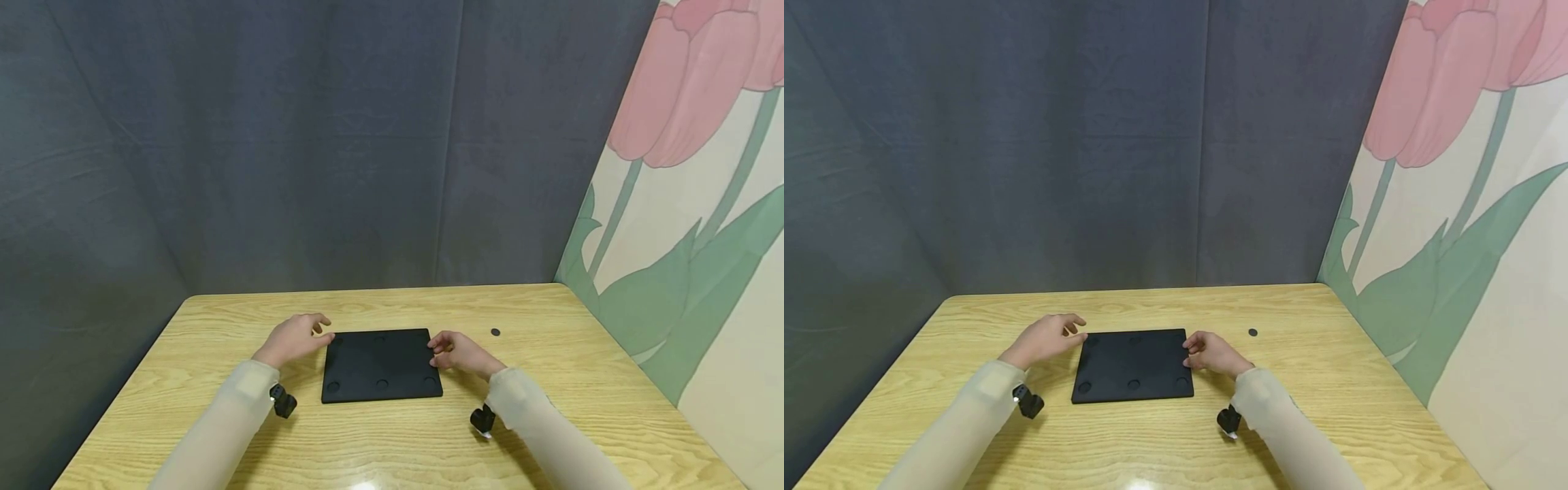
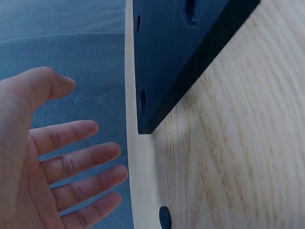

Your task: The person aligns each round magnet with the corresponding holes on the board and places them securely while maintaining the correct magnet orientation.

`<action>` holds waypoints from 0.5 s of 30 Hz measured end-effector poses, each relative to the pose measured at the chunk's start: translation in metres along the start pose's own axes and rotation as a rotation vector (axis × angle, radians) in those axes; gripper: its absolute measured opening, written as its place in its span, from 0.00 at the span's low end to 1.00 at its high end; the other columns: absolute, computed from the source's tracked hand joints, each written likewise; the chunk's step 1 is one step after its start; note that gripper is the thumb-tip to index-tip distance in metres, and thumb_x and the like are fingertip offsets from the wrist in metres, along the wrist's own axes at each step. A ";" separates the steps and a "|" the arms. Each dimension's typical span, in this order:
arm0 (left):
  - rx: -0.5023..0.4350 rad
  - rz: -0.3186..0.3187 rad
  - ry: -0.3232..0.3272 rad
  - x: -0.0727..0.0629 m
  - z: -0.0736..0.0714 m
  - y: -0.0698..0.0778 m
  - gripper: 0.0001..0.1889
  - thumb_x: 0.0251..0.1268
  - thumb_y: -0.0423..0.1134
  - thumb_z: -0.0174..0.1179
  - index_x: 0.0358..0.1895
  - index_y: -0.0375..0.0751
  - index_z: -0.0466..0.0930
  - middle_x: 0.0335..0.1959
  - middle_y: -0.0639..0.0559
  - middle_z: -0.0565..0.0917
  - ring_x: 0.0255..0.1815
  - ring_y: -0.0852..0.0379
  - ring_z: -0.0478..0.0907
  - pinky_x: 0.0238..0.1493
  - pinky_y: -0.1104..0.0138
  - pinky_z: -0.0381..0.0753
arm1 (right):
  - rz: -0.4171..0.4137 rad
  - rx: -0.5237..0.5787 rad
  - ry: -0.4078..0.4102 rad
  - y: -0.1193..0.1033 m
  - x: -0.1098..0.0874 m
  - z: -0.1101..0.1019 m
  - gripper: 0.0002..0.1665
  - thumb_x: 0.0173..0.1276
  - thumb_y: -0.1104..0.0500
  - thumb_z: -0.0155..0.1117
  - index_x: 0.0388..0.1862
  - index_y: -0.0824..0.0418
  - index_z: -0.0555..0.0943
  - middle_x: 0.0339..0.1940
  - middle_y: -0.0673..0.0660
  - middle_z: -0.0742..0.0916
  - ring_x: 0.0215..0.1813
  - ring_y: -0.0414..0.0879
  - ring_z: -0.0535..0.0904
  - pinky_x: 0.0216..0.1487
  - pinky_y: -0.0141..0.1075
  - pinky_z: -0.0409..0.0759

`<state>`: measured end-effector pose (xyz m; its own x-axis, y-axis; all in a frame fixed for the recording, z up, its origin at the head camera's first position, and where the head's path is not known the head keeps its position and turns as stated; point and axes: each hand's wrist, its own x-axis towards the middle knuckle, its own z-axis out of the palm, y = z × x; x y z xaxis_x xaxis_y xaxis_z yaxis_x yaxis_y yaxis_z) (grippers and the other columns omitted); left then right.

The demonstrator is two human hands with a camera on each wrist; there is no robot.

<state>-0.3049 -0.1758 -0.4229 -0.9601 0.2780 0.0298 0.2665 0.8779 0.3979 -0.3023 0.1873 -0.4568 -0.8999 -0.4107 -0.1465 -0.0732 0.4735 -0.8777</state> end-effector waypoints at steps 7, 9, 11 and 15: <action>-0.003 -0.006 0.002 -0.001 0.000 0.001 0.23 0.67 0.53 0.57 0.59 0.46 0.78 0.47 0.47 0.84 0.44 0.49 0.82 0.43 0.52 0.80 | 0.018 -0.021 0.012 -0.002 0.000 0.001 0.22 0.60 0.67 0.69 0.52 0.70 0.74 0.45 0.63 0.78 0.43 0.48 0.73 0.39 0.34 0.75; -0.005 -0.007 0.003 -0.001 0.000 0.001 0.23 0.66 0.54 0.57 0.59 0.46 0.79 0.47 0.47 0.84 0.44 0.49 0.82 0.44 0.52 0.80 | 0.024 -0.019 0.012 -0.001 0.000 0.001 0.22 0.60 0.67 0.69 0.52 0.69 0.74 0.45 0.63 0.78 0.43 0.47 0.74 0.39 0.34 0.75; -0.005 -0.006 0.004 0.000 0.001 0.001 0.23 0.66 0.54 0.57 0.59 0.46 0.79 0.47 0.47 0.84 0.44 0.49 0.82 0.43 0.52 0.80 | 0.032 -0.016 0.014 0.000 0.001 0.001 0.22 0.59 0.67 0.69 0.52 0.69 0.74 0.45 0.63 0.78 0.43 0.47 0.74 0.39 0.34 0.76; -0.006 -0.012 0.003 0.000 0.000 0.001 0.22 0.66 0.54 0.57 0.59 0.47 0.78 0.48 0.47 0.84 0.44 0.49 0.82 0.43 0.52 0.80 | 0.044 -0.018 0.025 0.001 0.002 0.001 0.22 0.59 0.68 0.70 0.51 0.68 0.75 0.44 0.61 0.78 0.42 0.47 0.74 0.39 0.33 0.76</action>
<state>-0.3045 -0.1752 -0.4229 -0.9635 0.2661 0.0277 0.2543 0.8786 0.4042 -0.3041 0.1859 -0.4586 -0.9130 -0.3695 -0.1732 -0.0409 0.5051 -0.8621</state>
